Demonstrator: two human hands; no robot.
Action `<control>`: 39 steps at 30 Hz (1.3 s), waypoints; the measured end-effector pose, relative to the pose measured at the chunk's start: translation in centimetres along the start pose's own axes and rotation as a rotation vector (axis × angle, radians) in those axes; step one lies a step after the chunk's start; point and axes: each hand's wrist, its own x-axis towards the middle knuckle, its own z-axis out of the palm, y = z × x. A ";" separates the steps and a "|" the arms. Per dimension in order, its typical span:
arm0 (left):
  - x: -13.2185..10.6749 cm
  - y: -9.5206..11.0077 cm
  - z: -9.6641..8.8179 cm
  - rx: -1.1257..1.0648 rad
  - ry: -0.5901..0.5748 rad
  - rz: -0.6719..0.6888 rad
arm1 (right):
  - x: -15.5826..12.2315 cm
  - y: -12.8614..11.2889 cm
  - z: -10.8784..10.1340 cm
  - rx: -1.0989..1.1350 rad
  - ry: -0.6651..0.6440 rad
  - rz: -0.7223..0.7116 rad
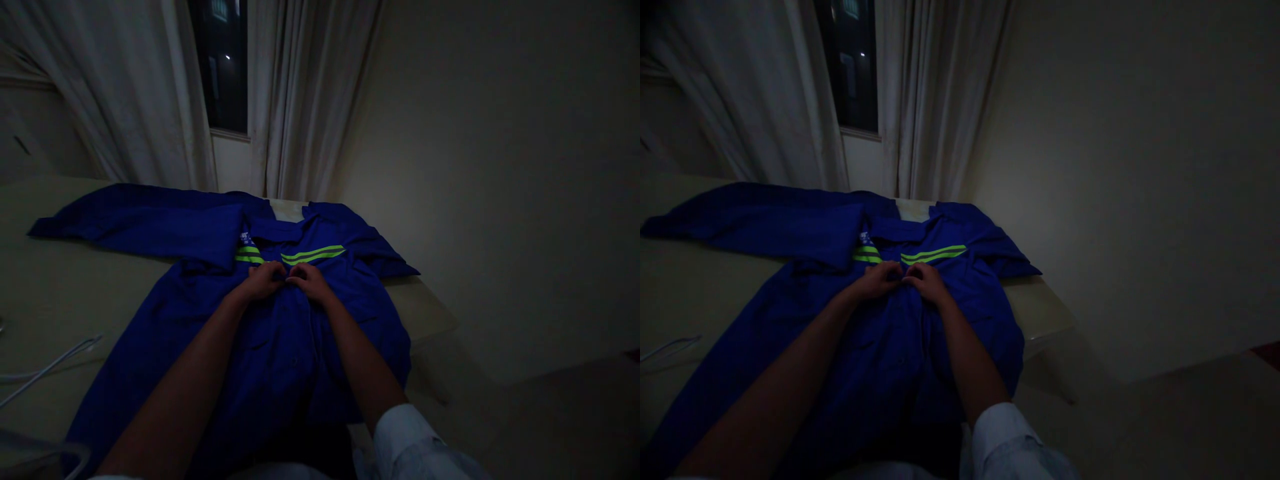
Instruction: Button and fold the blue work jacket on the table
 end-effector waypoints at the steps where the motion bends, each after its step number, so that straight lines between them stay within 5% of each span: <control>1: -0.1 0.0 0.0 -0.001 0.003 -0.010 | 0.0 0.0 -0.1 0.015 -0.020 0.003; 14: -0.1 0.3 0.4 -0.017 0.084 -0.015 | -0.2 -0.3 -0.3 -0.097 -0.071 -0.091; 22: -0.6 0.3 0.7 0.002 0.126 -0.038 | -0.2 0.0 0.1 -0.054 -0.004 -0.048; 39: -1.0 1.6 0.9 0.134 0.206 -0.060 | -0.3 -1.4 0.4 -0.335 0.163 -0.030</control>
